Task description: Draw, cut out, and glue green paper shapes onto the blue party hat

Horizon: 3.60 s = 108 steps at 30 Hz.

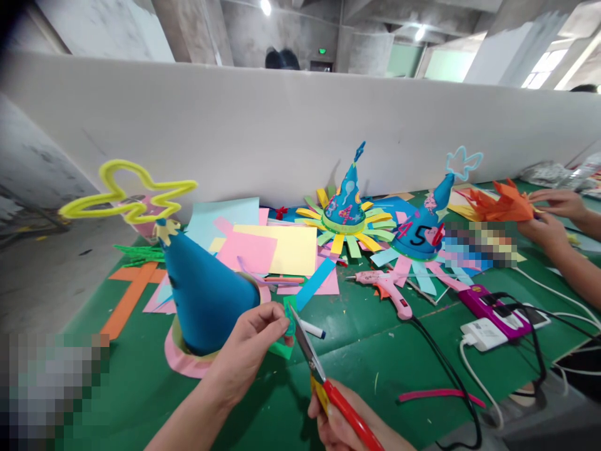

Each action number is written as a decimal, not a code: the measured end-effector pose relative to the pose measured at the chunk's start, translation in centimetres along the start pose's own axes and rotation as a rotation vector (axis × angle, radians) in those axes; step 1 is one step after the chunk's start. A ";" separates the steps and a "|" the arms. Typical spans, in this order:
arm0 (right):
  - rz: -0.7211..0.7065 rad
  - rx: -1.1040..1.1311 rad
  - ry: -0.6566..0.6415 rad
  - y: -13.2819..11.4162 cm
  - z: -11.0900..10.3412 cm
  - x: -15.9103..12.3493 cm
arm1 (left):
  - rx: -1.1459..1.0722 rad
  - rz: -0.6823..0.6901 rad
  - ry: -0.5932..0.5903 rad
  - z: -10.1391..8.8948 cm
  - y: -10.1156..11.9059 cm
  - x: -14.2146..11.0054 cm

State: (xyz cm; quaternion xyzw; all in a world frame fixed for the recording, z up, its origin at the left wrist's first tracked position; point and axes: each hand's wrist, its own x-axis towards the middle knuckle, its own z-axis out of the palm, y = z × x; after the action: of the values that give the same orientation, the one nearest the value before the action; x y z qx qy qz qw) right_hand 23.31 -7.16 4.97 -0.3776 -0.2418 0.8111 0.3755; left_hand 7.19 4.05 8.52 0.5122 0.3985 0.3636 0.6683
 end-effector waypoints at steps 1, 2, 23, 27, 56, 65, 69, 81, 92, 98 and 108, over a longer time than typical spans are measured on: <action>0.001 0.024 -0.003 0.0 0.0 0.0 | 0.003 -0.004 0.001 0.0 0.1 0.0; 0.006 0.046 -0.003 0.0 0.0 0.0 | 0.004 -0.007 0.004 0.1 0.1 0.0; -0.021 0.029 -0.014 0.8 -0.6 0.8 | 0.005 -0.009 0.020 0.1 0.3 0.0; -0.028 -0.041 -0.027 0.9 -0.8 1.0 | 0.000 -0.008 0.009 0.0 0.2 0.0; -0.097 -0.347 -0.096 -0.4 -1.5 1.1 | 0.069 -0.021 -0.070 -0.8 0.1 0.2; -0.101 -0.322 -0.100 -1.5 -0.7 0.6 | 0.111 -0.042 -0.086 -0.9 0.4 0.2; -0.115 -0.306 -0.117 -1.6 -0.7 0.7 | 0.122 -0.044 -0.082 -0.9 0.4 0.2; -0.124 -0.330 -0.101 -1.6 -0.4 0.8 | 0.129 -0.052 -0.045 -0.7 0.6 0.2; -0.125 -0.360 -0.057 -1.6 -0.1 0.8 | 0.116 -0.047 -0.053 -1.2 0.4 0.2; -0.110 -0.372 -0.024 -1.7 0.1 0.6 | 0.089 -0.057 -0.030 -1.0 0.6 0.1; -0.041 -0.238 0.141 -0.3 -0.2 1.2 | -0.044 -0.058 -0.006 -0.6 0.4 0.2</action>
State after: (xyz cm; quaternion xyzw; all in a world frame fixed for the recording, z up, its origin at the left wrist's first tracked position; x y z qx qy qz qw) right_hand 23.10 -6.01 4.56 -0.4704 -0.3169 0.7403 0.3608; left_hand 6.69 4.51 8.74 0.4869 0.4031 0.3513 0.6907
